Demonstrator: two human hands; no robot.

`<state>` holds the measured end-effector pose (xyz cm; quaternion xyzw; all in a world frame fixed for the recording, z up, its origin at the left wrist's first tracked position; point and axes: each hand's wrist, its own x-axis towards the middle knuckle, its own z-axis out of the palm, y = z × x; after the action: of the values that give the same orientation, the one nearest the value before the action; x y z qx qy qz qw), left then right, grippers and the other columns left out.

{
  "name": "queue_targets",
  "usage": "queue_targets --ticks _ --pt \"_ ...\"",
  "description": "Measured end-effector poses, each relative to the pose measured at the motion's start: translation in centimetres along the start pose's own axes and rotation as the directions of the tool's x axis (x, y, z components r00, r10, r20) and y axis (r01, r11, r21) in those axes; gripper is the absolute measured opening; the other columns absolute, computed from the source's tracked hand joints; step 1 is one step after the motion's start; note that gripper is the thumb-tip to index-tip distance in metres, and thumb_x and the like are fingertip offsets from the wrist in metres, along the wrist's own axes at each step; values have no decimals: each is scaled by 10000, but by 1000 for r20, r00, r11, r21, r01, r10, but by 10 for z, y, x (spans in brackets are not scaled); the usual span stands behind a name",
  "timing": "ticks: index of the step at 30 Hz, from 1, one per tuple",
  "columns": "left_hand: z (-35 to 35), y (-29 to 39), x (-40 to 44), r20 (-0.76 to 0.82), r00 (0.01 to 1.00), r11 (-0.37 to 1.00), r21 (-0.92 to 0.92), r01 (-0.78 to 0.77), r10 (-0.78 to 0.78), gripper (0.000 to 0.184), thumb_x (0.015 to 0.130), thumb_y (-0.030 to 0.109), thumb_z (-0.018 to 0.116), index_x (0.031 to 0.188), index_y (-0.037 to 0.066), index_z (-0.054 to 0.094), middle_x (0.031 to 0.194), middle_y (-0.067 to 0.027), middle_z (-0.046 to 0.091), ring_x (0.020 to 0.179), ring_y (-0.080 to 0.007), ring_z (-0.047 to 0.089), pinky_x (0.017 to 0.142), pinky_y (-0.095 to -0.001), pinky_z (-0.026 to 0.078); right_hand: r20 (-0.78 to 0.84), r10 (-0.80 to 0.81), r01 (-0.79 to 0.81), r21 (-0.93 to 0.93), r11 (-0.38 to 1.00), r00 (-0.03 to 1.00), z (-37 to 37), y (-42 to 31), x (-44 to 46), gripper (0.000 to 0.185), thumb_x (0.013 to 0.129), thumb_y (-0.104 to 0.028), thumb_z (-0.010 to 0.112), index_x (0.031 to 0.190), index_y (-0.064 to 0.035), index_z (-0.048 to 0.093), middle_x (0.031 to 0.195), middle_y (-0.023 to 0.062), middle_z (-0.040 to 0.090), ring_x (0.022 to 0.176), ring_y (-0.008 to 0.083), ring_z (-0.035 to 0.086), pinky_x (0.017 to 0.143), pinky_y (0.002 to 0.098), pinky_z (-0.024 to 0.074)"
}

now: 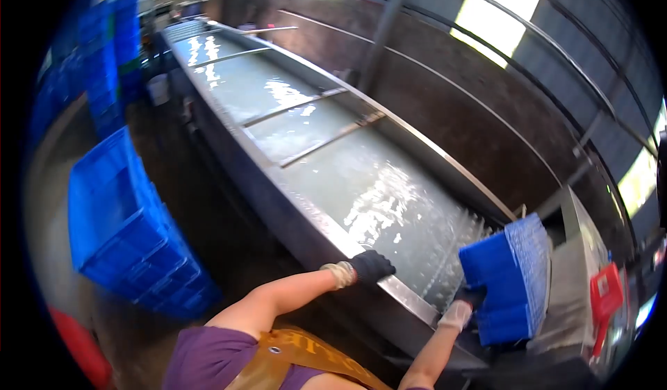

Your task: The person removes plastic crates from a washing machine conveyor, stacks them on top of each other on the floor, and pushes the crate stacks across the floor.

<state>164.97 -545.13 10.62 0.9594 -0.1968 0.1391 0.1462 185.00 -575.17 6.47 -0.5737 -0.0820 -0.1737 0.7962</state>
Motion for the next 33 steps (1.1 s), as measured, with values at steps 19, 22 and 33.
queue_targets --ticks 19,22,33 --pt "-114 61 -150 -695 658 915 -403 -20 -292 59 677 67 642 720 48 607 671 -94 576 621 -238 567 595 -333 465 555 -131 155 4 988 822 213 -221 -154 544 702 10 544 1216 59 372 1119 140 506 977 232 506 863 331 411" --pt "-166 58 -190 -736 597 931 -360 55 -320 109 713 154 645 742 72 580 738 -106 562 675 -267 558 611 -352 455 579 -271 372 -62 926 769 242 -170 -140 540 680 -15 580 1184 52 398 1054 129 528 936 223 514 836 335 424" --pt "-217 29 -259 -725 341 736 -330 591 -599 931 536 289 824 1278 61 309 1205 -151 444 1127 -327 445 935 -418 381 906 -405 877 91 471 124 297 -195 -262 592 559 -138 714 1100 -26 501 928 162 585 865 346 568 788 414 450"
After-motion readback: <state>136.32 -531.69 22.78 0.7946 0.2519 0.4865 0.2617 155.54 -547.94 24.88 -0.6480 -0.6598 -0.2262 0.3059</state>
